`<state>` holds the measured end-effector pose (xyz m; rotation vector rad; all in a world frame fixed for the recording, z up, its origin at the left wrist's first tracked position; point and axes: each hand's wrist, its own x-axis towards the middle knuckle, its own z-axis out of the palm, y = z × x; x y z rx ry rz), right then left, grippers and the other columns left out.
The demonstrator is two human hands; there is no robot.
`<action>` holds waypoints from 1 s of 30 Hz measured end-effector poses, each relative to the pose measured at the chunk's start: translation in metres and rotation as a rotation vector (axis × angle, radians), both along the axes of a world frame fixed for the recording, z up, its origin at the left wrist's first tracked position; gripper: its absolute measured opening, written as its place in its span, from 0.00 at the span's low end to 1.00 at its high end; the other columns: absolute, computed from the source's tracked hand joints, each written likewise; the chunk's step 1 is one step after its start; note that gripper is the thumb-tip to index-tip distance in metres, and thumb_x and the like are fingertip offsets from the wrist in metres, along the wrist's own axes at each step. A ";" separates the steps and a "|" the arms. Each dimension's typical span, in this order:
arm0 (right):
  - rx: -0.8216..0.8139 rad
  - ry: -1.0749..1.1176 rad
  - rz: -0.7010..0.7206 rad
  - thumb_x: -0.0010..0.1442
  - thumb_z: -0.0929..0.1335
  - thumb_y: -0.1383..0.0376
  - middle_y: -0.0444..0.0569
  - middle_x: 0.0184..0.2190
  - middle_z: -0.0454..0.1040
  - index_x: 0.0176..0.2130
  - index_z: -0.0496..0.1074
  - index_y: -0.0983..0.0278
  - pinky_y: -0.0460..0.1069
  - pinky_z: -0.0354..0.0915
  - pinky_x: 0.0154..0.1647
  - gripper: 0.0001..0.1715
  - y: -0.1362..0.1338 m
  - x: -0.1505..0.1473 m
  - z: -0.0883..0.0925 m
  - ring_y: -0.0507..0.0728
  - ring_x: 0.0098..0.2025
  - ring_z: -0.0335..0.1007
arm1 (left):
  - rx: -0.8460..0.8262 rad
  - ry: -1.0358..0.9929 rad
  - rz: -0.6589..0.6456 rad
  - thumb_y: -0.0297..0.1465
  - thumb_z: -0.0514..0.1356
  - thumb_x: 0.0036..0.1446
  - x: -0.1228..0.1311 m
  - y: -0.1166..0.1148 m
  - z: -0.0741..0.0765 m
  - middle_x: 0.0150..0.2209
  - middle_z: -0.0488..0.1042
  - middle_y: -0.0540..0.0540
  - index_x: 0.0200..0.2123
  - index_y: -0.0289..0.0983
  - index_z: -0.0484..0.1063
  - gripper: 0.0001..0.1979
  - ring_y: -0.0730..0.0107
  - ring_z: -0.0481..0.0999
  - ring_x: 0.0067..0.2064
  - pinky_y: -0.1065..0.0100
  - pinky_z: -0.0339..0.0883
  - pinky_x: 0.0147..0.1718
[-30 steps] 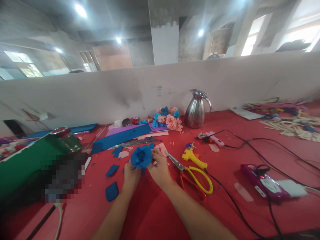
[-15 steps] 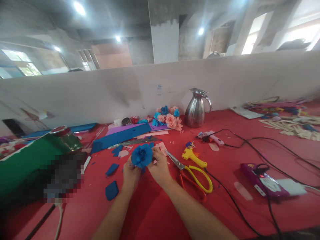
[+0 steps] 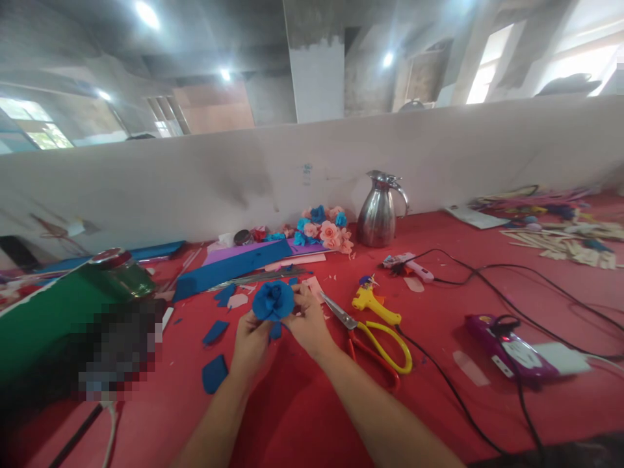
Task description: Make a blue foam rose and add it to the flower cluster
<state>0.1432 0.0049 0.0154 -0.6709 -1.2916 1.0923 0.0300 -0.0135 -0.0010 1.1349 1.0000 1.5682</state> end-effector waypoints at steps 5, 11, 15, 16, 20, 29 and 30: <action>-0.188 0.151 0.175 0.42 0.75 0.60 0.42 0.26 0.66 0.23 0.71 0.63 0.46 0.63 0.32 0.12 0.001 0.001 0.006 0.51 0.30 0.61 | -0.106 -0.253 -0.166 0.33 0.67 0.43 0.002 0.003 0.007 0.30 0.77 0.47 0.28 0.36 0.76 0.07 0.72 0.72 0.28 0.69 0.66 0.32; -0.223 0.099 0.207 0.40 0.75 0.60 0.43 0.29 0.68 0.22 0.69 0.62 0.49 0.62 0.37 0.14 0.003 0.000 0.005 0.54 0.34 0.63 | -0.169 -0.274 -0.157 0.29 0.69 0.39 0.002 0.003 0.010 0.22 0.74 0.51 0.24 0.39 0.75 0.07 0.72 0.72 0.27 0.71 0.65 0.31; -0.225 0.035 0.187 0.41 0.74 0.63 0.43 0.31 0.69 0.32 0.71 0.60 0.48 0.62 0.35 0.15 0.004 0.000 0.002 0.54 0.33 0.63 | -0.145 -0.281 -0.152 0.29 0.68 0.40 0.002 0.005 0.008 0.24 0.76 0.50 0.26 0.40 0.75 0.07 0.68 0.74 0.32 0.69 0.67 0.33; -0.219 0.037 0.168 0.42 0.73 0.64 0.44 0.33 0.69 0.36 0.70 0.59 0.48 0.62 0.34 0.18 0.003 0.001 0.002 0.54 0.33 0.63 | -0.140 -0.284 -0.131 0.29 0.68 0.40 0.002 0.006 0.009 0.24 0.76 0.50 0.26 0.40 0.75 0.07 0.68 0.74 0.32 0.69 0.67 0.33; -0.071 0.038 -0.025 0.48 0.66 0.68 0.45 0.37 0.67 0.44 0.65 0.58 0.48 0.63 0.35 0.21 -0.002 0.006 0.005 0.53 0.35 0.64 | -0.102 -0.294 -0.024 0.28 0.68 0.40 0.004 0.007 0.013 0.24 0.75 0.53 0.25 0.38 0.74 0.07 0.75 0.72 0.29 0.72 0.66 0.34; 0.435 -0.342 -0.310 0.46 0.65 0.73 0.52 0.47 0.61 0.44 0.66 0.60 0.56 0.60 0.51 0.23 -0.017 0.010 0.014 0.60 0.50 0.60 | -0.070 -0.226 -0.023 0.29 0.67 0.44 -0.003 0.008 0.002 0.28 0.77 0.49 0.30 0.40 0.77 0.07 0.69 0.74 0.34 0.68 0.67 0.37; 0.443 -0.366 -0.311 0.46 0.65 0.73 0.53 0.48 0.61 0.44 0.66 0.60 0.56 0.60 0.52 0.23 -0.018 0.009 0.013 0.61 0.51 0.60 | -0.075 -0.221 -0.027 0.29 0.66 0.44 -0.003 0.008 0.001 0.29 0.78 0.49 0.31 0.40 0.77 0.08 0.68 0.75 0.34 0.68 0.67 0.37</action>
